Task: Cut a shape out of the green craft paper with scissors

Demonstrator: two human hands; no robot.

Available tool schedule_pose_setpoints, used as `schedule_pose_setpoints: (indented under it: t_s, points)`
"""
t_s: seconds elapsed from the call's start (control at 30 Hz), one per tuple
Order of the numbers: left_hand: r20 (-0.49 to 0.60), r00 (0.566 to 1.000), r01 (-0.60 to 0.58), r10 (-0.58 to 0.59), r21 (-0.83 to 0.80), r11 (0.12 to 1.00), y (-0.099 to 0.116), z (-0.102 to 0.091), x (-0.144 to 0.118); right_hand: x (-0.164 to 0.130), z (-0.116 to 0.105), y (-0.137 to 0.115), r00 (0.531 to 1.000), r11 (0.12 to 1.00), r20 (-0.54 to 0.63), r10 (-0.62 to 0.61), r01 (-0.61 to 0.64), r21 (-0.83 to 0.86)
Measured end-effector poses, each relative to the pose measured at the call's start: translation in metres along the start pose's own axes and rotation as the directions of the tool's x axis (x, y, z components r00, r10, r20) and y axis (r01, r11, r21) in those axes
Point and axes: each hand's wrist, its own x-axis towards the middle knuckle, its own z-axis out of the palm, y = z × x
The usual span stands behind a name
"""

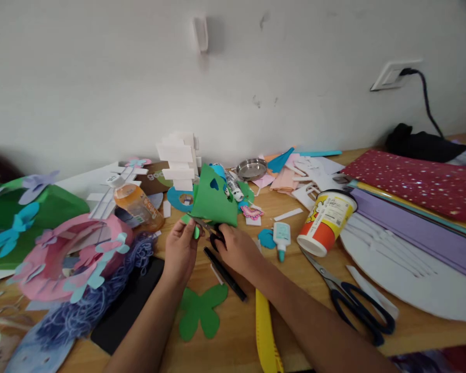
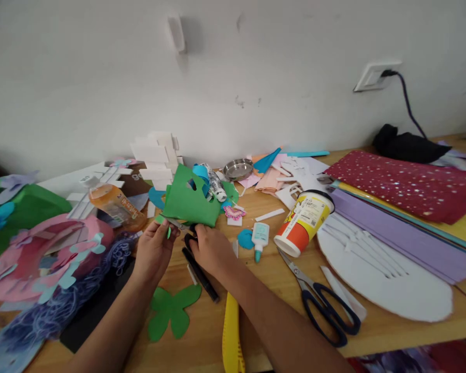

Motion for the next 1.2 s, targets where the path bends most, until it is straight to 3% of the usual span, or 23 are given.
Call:
schedule_pose_setpoints:
  t_s: [0.17,0.3,0.5,0.77,0.83,0.9,1.03,1.1,1.2]
  points:
    - [0.002,1.0,-0.014,0.014,0.21,0.978,0.003,-0.01,0.004,0.001,-0.002,0.004,1.0,0.999,-0.005,0.009,-0.009,-0.036]
    - [0.056,0.994,-0.104,0.09,0.396,0.912,0.007,-0.014,0.005,0.002,-0.007,0.005,1.0,0.999,0.018,0.002,-0.001,-0.048]
    - [0.118,0.984,-0.175,0.135,0.468,0.866,0.015,-0.015,0.01,0.003,-0.012,0.007,0.997,0.999,0.07,-0.024,0.027,-0.044]
    - [0.181,0.958,-0.287,0.223,0.614,0.735,0.016,-0.021,0.012,0.004,-0.015,0.014,0.996,0.998,0.087,-0.031,0.036,-0.055]
    - [0.166,0.961,-0.277,0.222,0.594,0.755,0.014,-0.02,0.012,0.005,-0.016,0.014,0.996,0.997,0.083,-0.033,0.039,-0.065]
    - [0.134,0.972,-0.233,0.191,0.508,0.829,0.01,-0.017,0.01,0.005,-0.015,0.014,0.997,0.997,0.07,-0.041,0.045,-0.065]
    - [0.065,0.997,-0.057,0.047,0.158,0.986,0.0,-0.007,0.005,0.004,-0.012,0.012,0.998,0.997,0.041,-0.047,0.05,-0.057]
    - [0.047,0.999,0.014,-0.015,0.023,1.0,-0.004,-0.004,0.004,0.004,-0.011,0.012,0.998,0.997,0.043,-0.043,0.045,-0.061]
    - [0.034,0.999,0.007,-0.008,0.038,0.999,-0.006,-0.006,0.006,0.004,-0.01,0.012,0.997,0.996,0.063,-0.037,0.042,-0.077]
